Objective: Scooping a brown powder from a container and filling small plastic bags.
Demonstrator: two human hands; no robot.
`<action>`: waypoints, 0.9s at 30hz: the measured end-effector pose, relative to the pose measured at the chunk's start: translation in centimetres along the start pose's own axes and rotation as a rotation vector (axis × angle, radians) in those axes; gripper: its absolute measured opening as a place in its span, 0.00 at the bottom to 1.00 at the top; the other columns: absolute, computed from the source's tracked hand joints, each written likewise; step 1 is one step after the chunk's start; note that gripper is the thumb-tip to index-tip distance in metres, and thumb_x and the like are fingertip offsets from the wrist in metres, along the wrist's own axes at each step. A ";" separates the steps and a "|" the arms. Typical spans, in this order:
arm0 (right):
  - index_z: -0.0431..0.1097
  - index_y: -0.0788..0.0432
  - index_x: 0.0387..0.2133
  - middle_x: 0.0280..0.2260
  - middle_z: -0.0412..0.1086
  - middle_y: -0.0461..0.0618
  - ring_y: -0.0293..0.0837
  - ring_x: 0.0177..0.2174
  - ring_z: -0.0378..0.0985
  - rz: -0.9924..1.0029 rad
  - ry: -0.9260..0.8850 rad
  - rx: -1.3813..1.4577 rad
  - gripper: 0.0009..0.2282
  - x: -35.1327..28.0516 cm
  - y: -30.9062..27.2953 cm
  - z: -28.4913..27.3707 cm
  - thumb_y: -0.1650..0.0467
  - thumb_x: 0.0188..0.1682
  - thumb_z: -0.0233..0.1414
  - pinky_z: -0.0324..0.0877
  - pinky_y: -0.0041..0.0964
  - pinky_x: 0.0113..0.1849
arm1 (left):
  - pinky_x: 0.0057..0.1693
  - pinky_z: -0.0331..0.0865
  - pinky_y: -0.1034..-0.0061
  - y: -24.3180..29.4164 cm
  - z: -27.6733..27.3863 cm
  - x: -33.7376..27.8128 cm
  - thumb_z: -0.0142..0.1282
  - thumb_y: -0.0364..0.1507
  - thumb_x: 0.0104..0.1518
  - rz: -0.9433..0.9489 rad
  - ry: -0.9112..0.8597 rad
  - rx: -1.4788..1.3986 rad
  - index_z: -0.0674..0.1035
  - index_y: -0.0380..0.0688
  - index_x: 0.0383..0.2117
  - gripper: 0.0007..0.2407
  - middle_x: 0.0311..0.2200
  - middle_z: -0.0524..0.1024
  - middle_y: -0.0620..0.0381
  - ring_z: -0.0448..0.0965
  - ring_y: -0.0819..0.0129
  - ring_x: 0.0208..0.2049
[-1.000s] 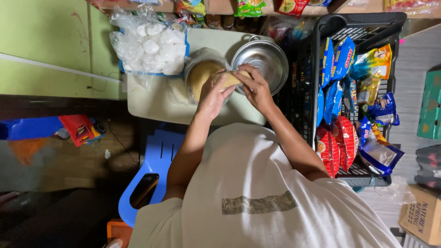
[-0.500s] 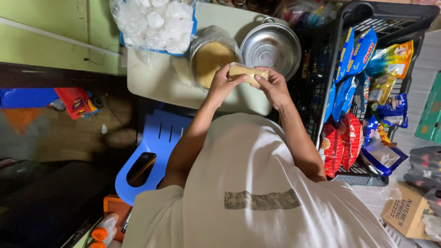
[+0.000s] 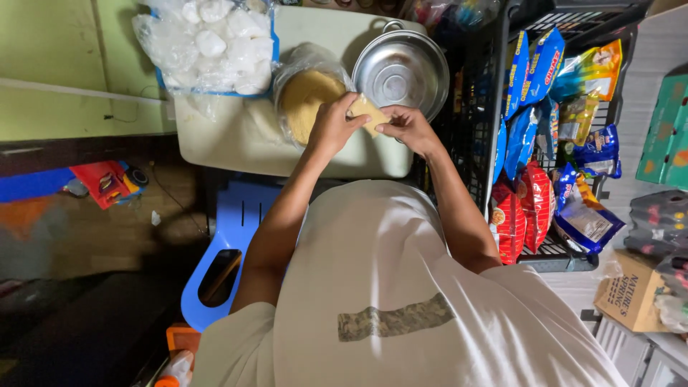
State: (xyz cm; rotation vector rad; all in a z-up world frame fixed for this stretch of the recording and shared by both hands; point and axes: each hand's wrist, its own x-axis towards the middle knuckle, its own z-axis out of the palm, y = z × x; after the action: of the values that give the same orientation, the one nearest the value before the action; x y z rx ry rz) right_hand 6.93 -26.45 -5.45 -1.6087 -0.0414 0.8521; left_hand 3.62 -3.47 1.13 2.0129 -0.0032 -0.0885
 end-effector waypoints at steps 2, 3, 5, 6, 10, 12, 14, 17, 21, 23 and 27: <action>0.73 0.63 0.52 0.39 0.76 0.44 0.33 0.37 0.74 -0.057 -0.041 0.091 0.16 1.5 0.8 -0.4 0.76 0.50 0.61 0.68 0.30 0.39 | 0.40 0.76 0.65 -0.2 -0.1 0.6 0.70 0.31 0.53 0.038 0.011 0.039 0.77 0.35 0.44 0.17 0.34 0.81 0.40 0.84 0.47 0.36; 0.72 0.62 0.51 0.41 0.77 0.42 0.32 0.39 0.77 -0.116 -0.089 0.177 0.16 2.3 1.1 -0.6 0.77 0.49 0.60 0.73 0.28 0.43 | 0.40 0.75 0.64 -0.2 -0.2 0.9 0.70 0.30 0.53 0.075 0.030 0.079 0.78 0.35 0.44 0.17 0.36 0.81 0.39 0.83 0.45 0.38; 0.73 0.63 0.50 0.42 0.77 0.43 0.32 0.40 0.77 -0.135 -0.088 0.173 0.15 3.4 1.4 -1.1 0.77 0.49 0.60 0.73 0.29 0.44 | 0.41 0.76 0.65 -0.3 -0.2 1.7 0.69 0.31 0.54 0.042 0.020 0.066 0.78 0.36 0.46 0.17 0.36 0.81 0.40 0.84 0.47 0.38; 0.74 0.64 0.49 0.42 0.77 0.44 0.33 0.40 0.77 -0.157 -0.094 0.167 0.13 4.2 1.5 -1.3 0.78 0.50 0.60 0.73 0.29 0.45 | 0.42 0.77 0.66 -0.4 -0.4 2.1 0.68 0.31 0.55 0.007 0.018 0.055 0.78 0.36 0.47 0.17 0.37 0.82 0.41 0.85 0.49 0.39; 0.75 0.64 0.48 0.42 0.78 0.44 0.33 0.41 0.78 -0.259 0.024 0.191 0.13 9.9 6.3 -3.8 0.78 0.49 0.60 0.74 0.30 0.47 | 0.42 0.78 0.70 -1.9 -0.9 2.6 0.66 0.32 0.55 -0.073 0.102 0.000 0.76 0.37 0.50 0.19 0.43 0.82 0.46 0.87 0.57 0.37; 0.75 0.65 0.47 0.41 0.78 0.45 0.34 0.39 0.78 -0.288 0.129 0.234 0.13 13.1 8.9 -5.2 0.78 0.49 0.61 0.74 0.31 0.44 | 0.46 0.80 0.72 -3.0 -1.5 2.1 0.65 0.32 0.59 0.020 0.167 0.003 0.78 0.37 0.49 0.16 0.45 0.83 0.47 0.86 0.58 0.42; 0.75 0.65 0.47 0.40 0.78 0.45 0.34 0.38 0.79 -0.257 0.149 0.274 0.12 13.9 8.1 -5.5 0.77 0.50 0.60 0.74 0.30 0.43 | 0.46 0.79 0.72 -5.0 -1.9 1.5 0.65 0.31 0.59 0.000 0.158 0.035 0.78 0.37 0.49 0.16 0.45 0.83 0.47 0.86 0.58 0.43; 0.75 0.64 0.48 0.39 0.79 0.45 0.34 0.37 0.79 -0.211 0.170 0.402 0.11 16.0 9.1 -6.2 0.76 0.52 0.59 0.74 0.29 0.42 | 0.46 0.79 0.72 -7.4 -2.6 0.2 0.65 0.30 0.59 -0.013 0.168 0.045 0.79 0.36 0.49 0.15 0.45 0.82 0.46 0.85 0.58 0.44; 0.74 0.64 0.50 0.37 0.78 0.43 0.32 0.32 0.76 -0.255 0.177 0.593 0.12 17.5 9.0 -5.6 0.74 0.54 0.56 0.71 0.26 0.36 | 0.46 0.76 0.72 -11.8 -2.5 -2.2 0.64 0.28 0.60 -0.042 0.212 -0.073 0.78 0.34 0.47 0.13 0.44 0.82 0.46 0.83 0.60 0.44; 0.75 0.64 0.49 0.36 0.78 0.42 0.31 0.33 0.76 -0.282 0.265 0.553 0.11 20.3 12.3 -5.8 0.75 0.54 0.57 0.71 0.26 0.37 | 0.44 0.76 0.74 -10.4 -3.3 -2.8 0.64 0.28 0.59 -0.144 0.213 -0.066 0.79 0.36 0.47 0.13 0.43 0.83 0.48 0.84 0.63 0.40; 0.78 0.66 0.39 0.32 0.76 0.49 0.37 0.32 0.74 -0.408 0.519 -0.063 0.06 26.2 21.9 -7.8 0.75 0.52 0.63 0.70 0.33 0.37 | 0.43 0.77 0.76 -9.7 -3.9 -4.3 0.64 0.29 0.59 -0.287 0.216 -0.102 0.79 0.38 0.47 0.13 0.42 0.84 0.49 0.85 0.70 0.37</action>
State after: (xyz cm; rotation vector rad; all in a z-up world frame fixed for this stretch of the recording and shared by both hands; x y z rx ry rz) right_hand 20.74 -25.86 -37.60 -1.7572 -0.0271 0.1108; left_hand -0.80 4.42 -5.68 1.9007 0.4202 -0.0527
